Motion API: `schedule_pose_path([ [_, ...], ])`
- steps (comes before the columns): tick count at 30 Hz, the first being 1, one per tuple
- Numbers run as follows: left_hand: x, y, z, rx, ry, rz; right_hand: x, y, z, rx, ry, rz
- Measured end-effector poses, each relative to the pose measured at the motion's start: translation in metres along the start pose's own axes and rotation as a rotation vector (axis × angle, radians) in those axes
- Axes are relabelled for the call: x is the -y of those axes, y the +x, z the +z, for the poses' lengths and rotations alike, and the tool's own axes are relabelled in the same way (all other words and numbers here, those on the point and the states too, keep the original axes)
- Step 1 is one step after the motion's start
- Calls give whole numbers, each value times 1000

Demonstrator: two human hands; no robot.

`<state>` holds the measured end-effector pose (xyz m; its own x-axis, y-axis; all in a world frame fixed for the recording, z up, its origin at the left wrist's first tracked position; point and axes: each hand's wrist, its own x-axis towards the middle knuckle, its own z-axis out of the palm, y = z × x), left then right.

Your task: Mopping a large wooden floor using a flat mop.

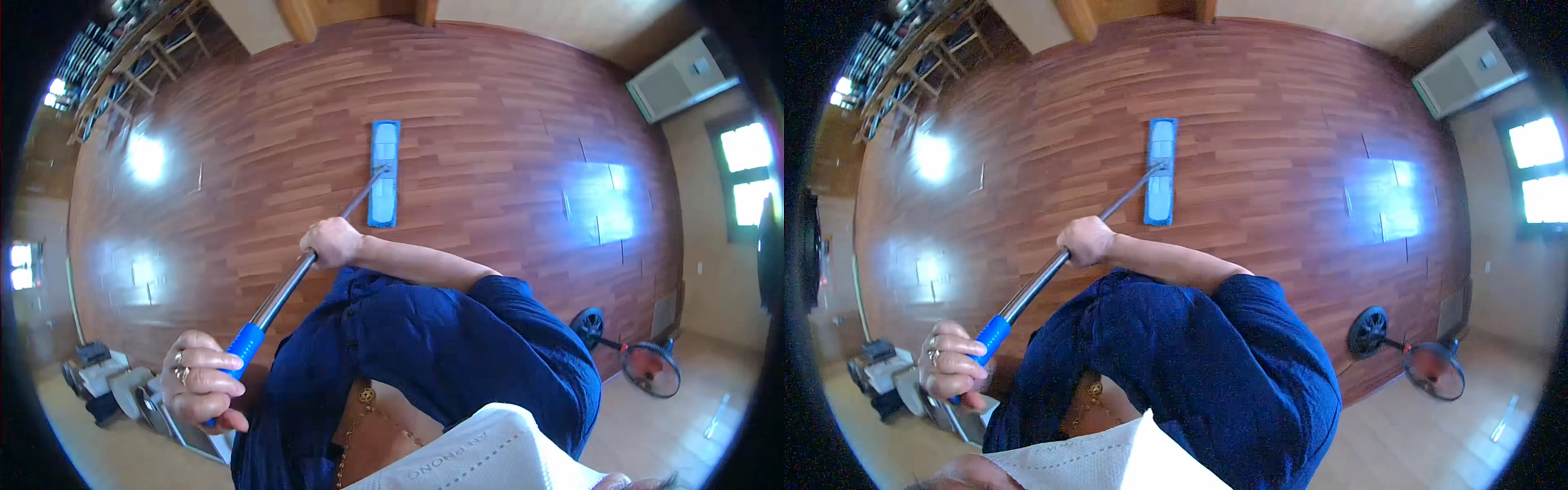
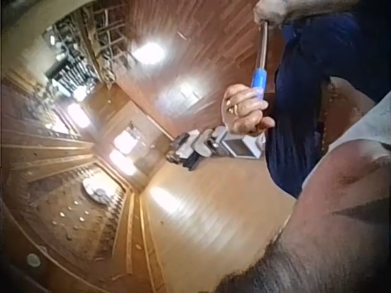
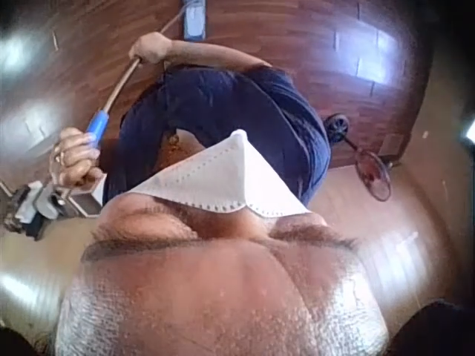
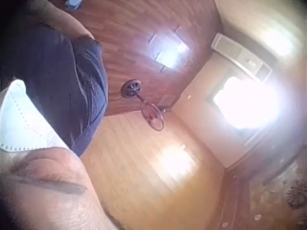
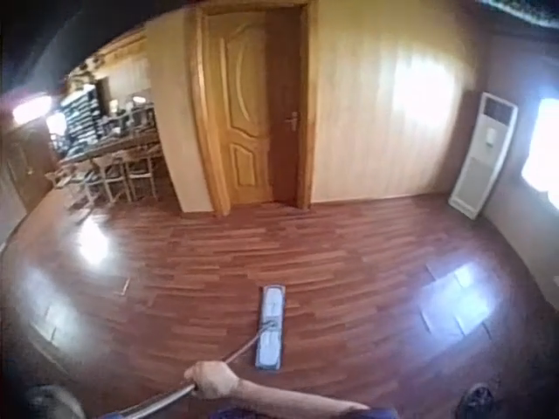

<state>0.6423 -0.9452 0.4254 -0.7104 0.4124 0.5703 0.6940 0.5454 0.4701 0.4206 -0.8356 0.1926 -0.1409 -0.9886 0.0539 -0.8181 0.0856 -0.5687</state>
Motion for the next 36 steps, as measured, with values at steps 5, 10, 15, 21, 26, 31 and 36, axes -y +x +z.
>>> schedule_pose_path([
  [5,43,46,64,-128,-231,126,-52,-90,-18,-245,-59,190],
  [10,78,98,154,-184,-502,59,-123,-190,-31,-418,-73,366],
  [15,100,153,241,-50,-693,-28,-174,-285,-41,-761,-150,470],
  [21,103,189,306,158,-835,-46,-203,-386,-22,-775,-257,738],
  [26,99,191,308,231,-935,-6,-161,-401,-3,-846,-220,952],
  [31,86,174,278,250,-962,-59,-112,-389,18,-753,-122,1132],
  [36,66,162,226,259,-870,-32,-58,-356,8,-791,-117,910],
])
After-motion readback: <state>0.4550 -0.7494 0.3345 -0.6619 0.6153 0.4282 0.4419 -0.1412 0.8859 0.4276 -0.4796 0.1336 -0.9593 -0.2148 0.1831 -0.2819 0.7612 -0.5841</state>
